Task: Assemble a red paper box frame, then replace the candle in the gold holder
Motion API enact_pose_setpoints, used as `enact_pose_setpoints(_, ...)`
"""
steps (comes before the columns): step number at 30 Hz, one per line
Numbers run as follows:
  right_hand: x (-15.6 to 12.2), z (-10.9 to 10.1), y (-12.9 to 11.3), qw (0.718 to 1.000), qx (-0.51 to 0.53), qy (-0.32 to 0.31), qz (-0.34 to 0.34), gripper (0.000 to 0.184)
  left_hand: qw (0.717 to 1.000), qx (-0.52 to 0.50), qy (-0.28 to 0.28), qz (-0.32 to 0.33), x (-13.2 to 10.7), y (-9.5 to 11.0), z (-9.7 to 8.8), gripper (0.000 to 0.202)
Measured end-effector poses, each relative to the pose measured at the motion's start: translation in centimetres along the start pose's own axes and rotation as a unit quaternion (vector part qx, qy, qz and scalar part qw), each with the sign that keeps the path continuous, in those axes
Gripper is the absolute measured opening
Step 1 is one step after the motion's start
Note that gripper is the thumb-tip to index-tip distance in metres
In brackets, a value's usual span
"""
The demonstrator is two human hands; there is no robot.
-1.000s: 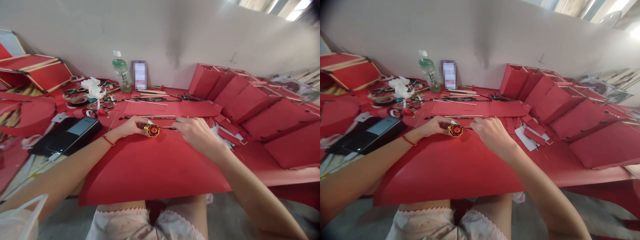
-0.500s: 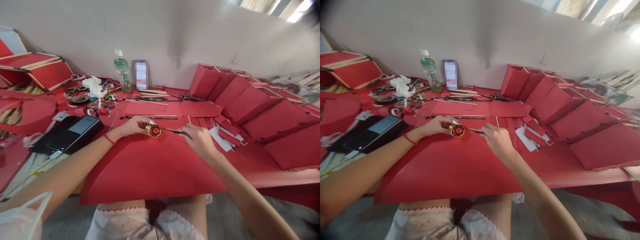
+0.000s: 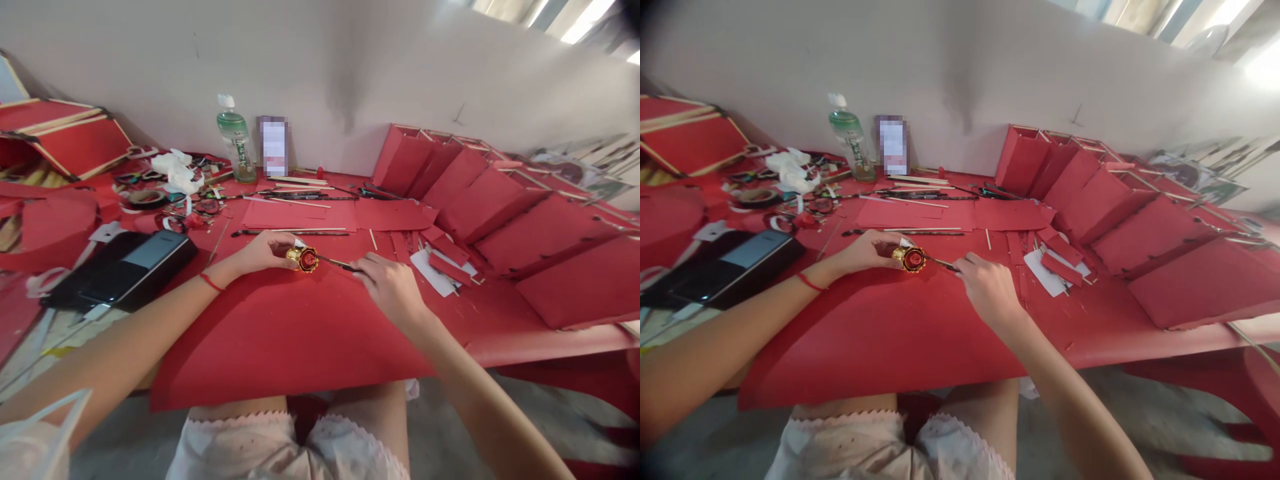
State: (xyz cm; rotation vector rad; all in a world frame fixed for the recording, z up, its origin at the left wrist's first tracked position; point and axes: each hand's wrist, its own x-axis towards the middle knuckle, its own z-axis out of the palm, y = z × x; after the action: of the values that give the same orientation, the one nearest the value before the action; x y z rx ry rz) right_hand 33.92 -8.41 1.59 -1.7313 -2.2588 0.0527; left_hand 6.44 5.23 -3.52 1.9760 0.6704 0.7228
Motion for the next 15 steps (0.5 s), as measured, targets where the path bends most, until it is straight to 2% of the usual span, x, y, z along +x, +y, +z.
enact_pose_setpoints(6, 1.0, 0.0, 0.9, 0.991, 0.128, -0.003, 0.028, 0.009, 0.999, 0.031, 0.015, 0.014, 0.1, 0.1, 0.1, 0.045)
enact_pose_setpoints(11, 1.0, 1.8, 1.8, 0.966, 0.244, 0.007, 0.081, 0.005, 1.000, 0.016, 0.010, -0.007, 0.2, 0.0, 0.0, 0.048)
enact_pose_setpoints(13, 0.9, 2.4, 1.8, 0.957, 0.271, 0.015, 0.102, 0.005, 1.000, -0.003, 0.005, -0.020, 0.2, -0.2, 0.0, 0.050)
enact_pose_setpoints(15, 0.6, 2.4, 1.4, 0.959, 0.261, 0.017, 0.105, 0.004, 1.000, -0.019, 0.003, -0.023, 0.2, -0.2, 0.0, 0.050)
